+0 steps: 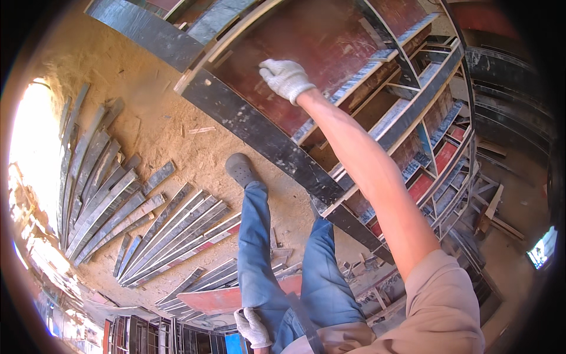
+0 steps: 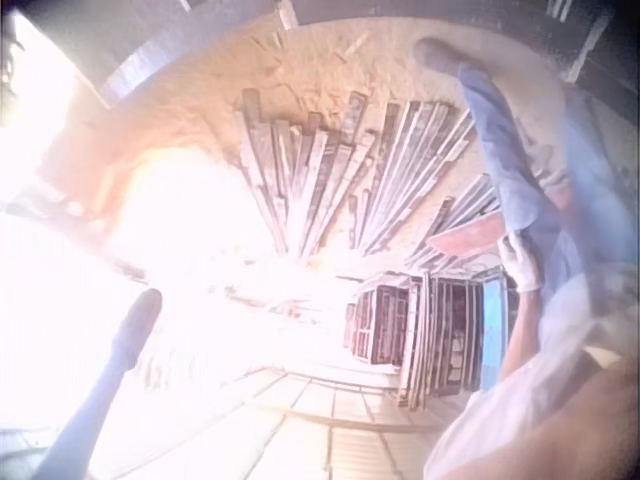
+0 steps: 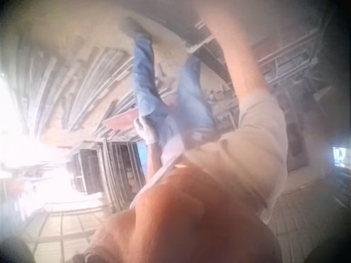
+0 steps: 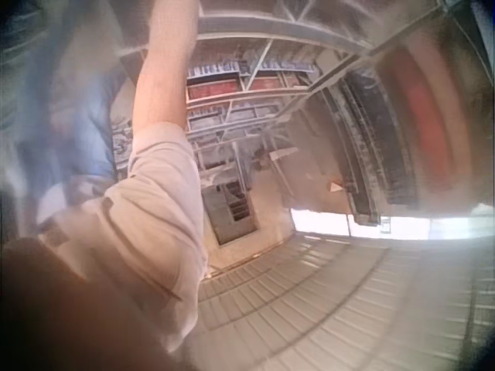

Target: The person moves a wooden board and then uses a red power drill to make holes in a wooden frame structure. The person handles the board and the drill while working on the frame.

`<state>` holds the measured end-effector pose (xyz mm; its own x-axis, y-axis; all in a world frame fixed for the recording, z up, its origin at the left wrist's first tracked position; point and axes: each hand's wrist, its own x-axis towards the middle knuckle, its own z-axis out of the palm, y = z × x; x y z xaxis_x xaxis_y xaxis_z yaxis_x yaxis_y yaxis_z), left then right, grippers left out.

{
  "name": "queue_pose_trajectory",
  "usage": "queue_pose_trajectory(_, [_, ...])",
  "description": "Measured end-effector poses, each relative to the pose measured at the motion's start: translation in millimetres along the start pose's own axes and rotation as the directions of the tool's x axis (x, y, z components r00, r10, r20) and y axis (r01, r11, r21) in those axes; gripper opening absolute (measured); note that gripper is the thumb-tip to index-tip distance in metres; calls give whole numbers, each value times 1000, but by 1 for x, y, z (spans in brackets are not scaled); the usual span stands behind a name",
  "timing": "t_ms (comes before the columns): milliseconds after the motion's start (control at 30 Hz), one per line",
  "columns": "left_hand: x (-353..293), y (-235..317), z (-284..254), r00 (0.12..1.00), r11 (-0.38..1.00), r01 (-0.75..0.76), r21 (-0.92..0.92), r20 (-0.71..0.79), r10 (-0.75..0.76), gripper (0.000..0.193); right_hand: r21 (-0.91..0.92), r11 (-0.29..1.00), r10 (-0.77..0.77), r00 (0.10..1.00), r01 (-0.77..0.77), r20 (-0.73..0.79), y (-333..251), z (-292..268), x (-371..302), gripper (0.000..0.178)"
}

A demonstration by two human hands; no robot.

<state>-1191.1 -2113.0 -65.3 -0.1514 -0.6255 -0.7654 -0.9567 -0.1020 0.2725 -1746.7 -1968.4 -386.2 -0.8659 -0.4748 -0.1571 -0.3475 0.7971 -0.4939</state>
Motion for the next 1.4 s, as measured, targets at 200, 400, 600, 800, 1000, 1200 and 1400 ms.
queue_pose_trajectory(200, [32, 35, -28, 994, 996, 91, -17, 56, -90, 33, -268, 936, 256, 964, -229, 72, 25, -3, 20, 28])
queue_pose_trajectory(400, [54, 75, -49, 989, 990, 126, -70, 85, -120, 33, -286, 952, 224, 883, -108, 413, -10, 12, -1, 28])
queue_pose_trajectory(600, [92, 136, -57, 991, 978, 128, -165, 60, -120, 32, -335, 905, 371, 873, -262, 318, 1, -15, 33, 28])
queue_pose_trajectory(800, [124, 187, -57, 951, 917, 308, -253, 70, -301, 29, -125, 898, 376, 883, -422, -282, -37, -112, 69, 25])
queue_pose_trajectory(1000, [133, 231, -62, 957, 946, 286, -154, 90, -275, 36, 138, 990, 71, 965, -37, -254, -128, -130, 278, 23])
queue_pose_trajectory(1200, [122, 215, -67, 935, 926, 353, -136, 99, -342, 41, -23, 994, -102, 982, 106, 157, -128, -21, 447, 32])
queue_pose_trajectory(1400, [105, 249, -54, 925, 920, 378, -105, 80, -371, 42, -331, 943, 78, 970, 4, 232, -93, -25, 473, 32])
